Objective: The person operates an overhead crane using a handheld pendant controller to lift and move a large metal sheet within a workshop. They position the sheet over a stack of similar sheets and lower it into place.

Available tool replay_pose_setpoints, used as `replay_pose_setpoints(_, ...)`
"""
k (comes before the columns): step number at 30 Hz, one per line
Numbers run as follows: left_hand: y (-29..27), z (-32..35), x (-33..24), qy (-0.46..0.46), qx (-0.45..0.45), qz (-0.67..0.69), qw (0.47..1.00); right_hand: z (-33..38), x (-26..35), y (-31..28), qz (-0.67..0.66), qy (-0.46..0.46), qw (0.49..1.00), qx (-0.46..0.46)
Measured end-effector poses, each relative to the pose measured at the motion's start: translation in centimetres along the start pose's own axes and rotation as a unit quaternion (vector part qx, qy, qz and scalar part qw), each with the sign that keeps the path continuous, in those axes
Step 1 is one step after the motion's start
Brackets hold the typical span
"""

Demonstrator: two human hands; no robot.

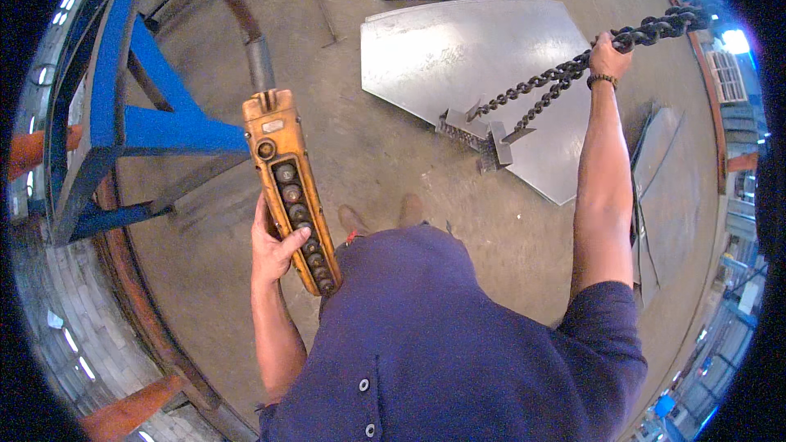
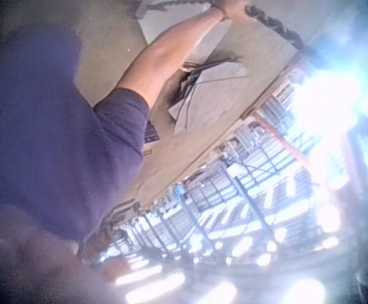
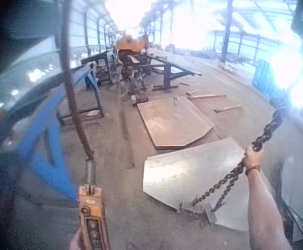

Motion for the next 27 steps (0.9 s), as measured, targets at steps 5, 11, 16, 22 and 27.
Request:
replay_pose_setpoints(5,1.1,-0.8,0.4,0.007,0.011,-0.009,1.000,1.9,-4.2,-5.6,-0.001,-0.016,1.000,0.008)
replay_pose_setpoints(11,1.6,-2.0,0.6,-0.017,0.045,0.016,0.999,0.7,-10.2,-11.2,0.099,-0.019,0.994,-0.039)
replay_pose_setpoints(16,1.8,-2.1,0.5,-0.059,0.081,0.047,0.994,0.9,-7.5,-10.2,0.135,-0.033,0.989,-0.057)
replay_pose_setpoints(22,0.9,-2.3,0.1,-0.061,0.078,0.047,0.994,3.9,-0.1,-5.8,0.197,-0.002,0.979,-0.044)
replay_pose_setpoints(27,0.6,-2.0,-0.9,-0.058,0.077,0.034,0.995,4.1,1.1,-4.9,0.199,-0.004,0.979,-0.039)
Point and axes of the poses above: each hand's wrist, its own z-axis away from the middle knuckle, its own y-axis out of the palm, x = y × z, the point moved 2 cm from there along -z, towards the middle knuckle, and after that the axes turned 12 degrees about z, right-handed, at the moved point
